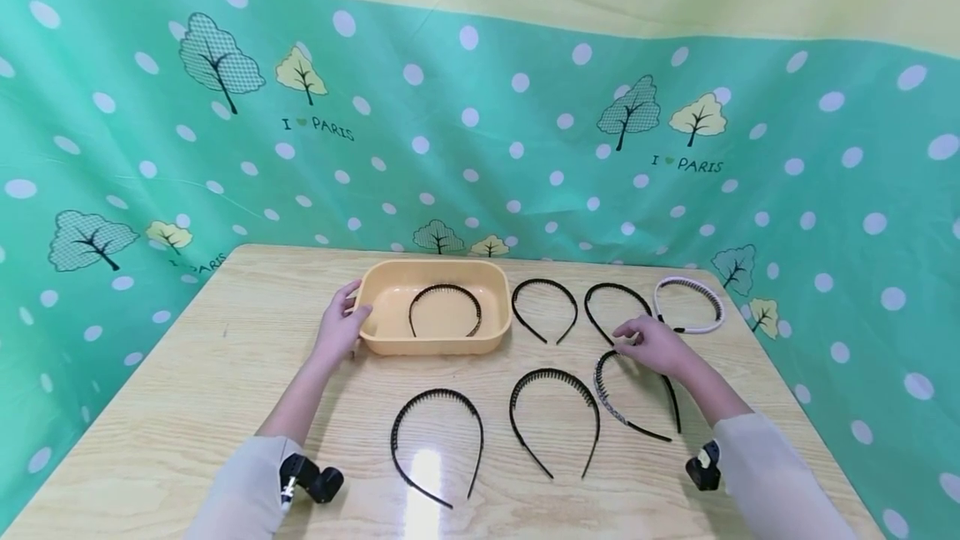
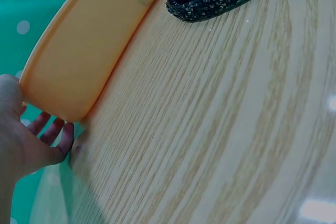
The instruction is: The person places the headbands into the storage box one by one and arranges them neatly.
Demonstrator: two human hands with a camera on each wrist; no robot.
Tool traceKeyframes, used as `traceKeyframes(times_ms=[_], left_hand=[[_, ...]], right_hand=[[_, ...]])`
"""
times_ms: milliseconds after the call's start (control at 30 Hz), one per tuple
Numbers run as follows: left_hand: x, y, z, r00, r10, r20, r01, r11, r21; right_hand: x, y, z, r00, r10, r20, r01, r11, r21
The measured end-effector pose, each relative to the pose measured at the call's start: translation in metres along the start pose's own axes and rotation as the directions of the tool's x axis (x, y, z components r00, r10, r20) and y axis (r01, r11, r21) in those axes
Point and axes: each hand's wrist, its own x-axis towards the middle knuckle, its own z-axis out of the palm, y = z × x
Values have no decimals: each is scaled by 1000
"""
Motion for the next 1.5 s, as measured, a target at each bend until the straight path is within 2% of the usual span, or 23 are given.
traceKeyframes(times_ms=[233, 533, 1033, 1500], left_hand=[[1, 0, 0, 1000, -5, 3, 5, 1000, -8], [2, -1, 0, 1000, 8, -1, -8, 1000, -10], [1, 0, 0, 1000, 9, 1, -9, 1000, -6], [1, -1, -1, 1000, -1, -4, 1, 1000, -9]], right_hand=[[-6, 10, 2, 999, 35, -2, -35, 999, -1], [-10, 23, 2, 999, 33, -28, -33, 999, -18], [-18, 24, 5, 993, 114, 1, -114, 992, 56], [-15, 30, 7, 995, 100, -12, -99, 995, 24]])
